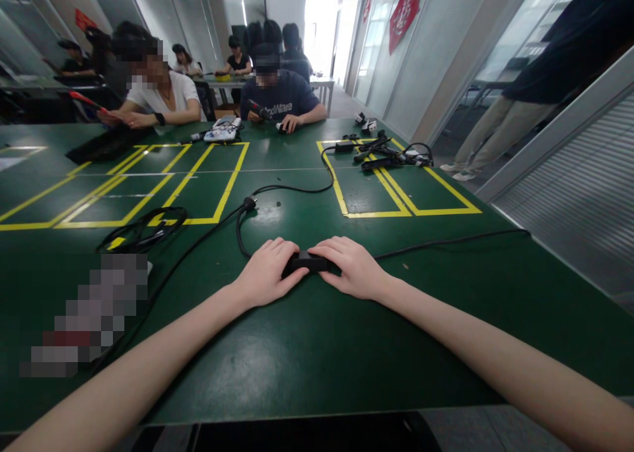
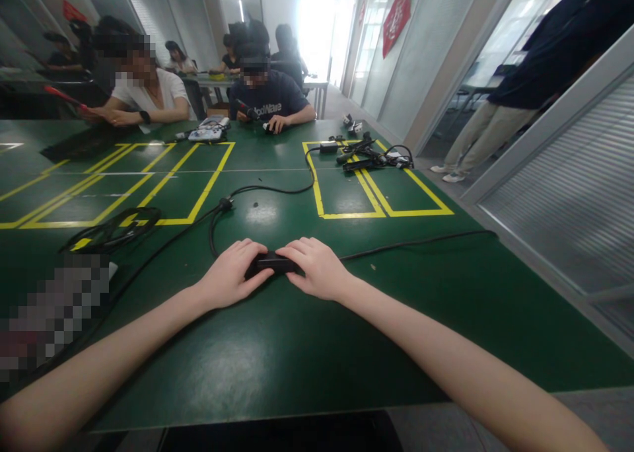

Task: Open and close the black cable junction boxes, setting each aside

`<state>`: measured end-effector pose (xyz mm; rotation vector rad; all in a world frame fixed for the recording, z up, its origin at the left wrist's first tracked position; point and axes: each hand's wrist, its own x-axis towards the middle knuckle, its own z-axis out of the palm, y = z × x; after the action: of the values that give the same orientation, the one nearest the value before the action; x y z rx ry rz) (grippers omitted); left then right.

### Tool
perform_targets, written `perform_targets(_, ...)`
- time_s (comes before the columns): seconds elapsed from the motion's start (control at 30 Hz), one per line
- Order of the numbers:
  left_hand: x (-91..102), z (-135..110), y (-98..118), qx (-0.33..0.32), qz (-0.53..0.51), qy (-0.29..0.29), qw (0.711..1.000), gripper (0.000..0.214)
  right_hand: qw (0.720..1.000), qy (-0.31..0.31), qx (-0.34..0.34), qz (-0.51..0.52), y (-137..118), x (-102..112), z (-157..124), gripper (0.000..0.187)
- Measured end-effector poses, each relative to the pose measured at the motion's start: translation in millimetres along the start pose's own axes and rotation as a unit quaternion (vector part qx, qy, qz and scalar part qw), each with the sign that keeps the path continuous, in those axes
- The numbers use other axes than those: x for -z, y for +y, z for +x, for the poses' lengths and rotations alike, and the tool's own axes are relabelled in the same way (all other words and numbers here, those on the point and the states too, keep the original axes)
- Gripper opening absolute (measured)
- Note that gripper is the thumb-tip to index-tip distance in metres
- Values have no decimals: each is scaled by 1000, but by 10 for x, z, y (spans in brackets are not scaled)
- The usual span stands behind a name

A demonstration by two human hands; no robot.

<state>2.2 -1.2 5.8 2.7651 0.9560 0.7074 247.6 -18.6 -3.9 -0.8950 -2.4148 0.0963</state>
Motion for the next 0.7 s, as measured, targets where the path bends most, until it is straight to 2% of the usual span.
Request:
perform_targets(0.23, 11, 4, 8, -49, 75, -6, 996, 32, 1000, -10, 17, -20, 9, 19, -3, 30)
perform_targets(0.37, 25, 12, -2, -66, 84, 2, 994, 34, 998, -12, 27, -53, 5, 34, -4, 32)
perform_targets(0.57, 27, 19, 0, -56, 70, -2, 996, 33, 998, -12, 30, -58, -2, 44, -14, 33)
perform_targets(0.7, 29, 14, 7, -38, 45, 18, 998, 40, 997, 0, 48, -68, 5, 50, -23, 35)
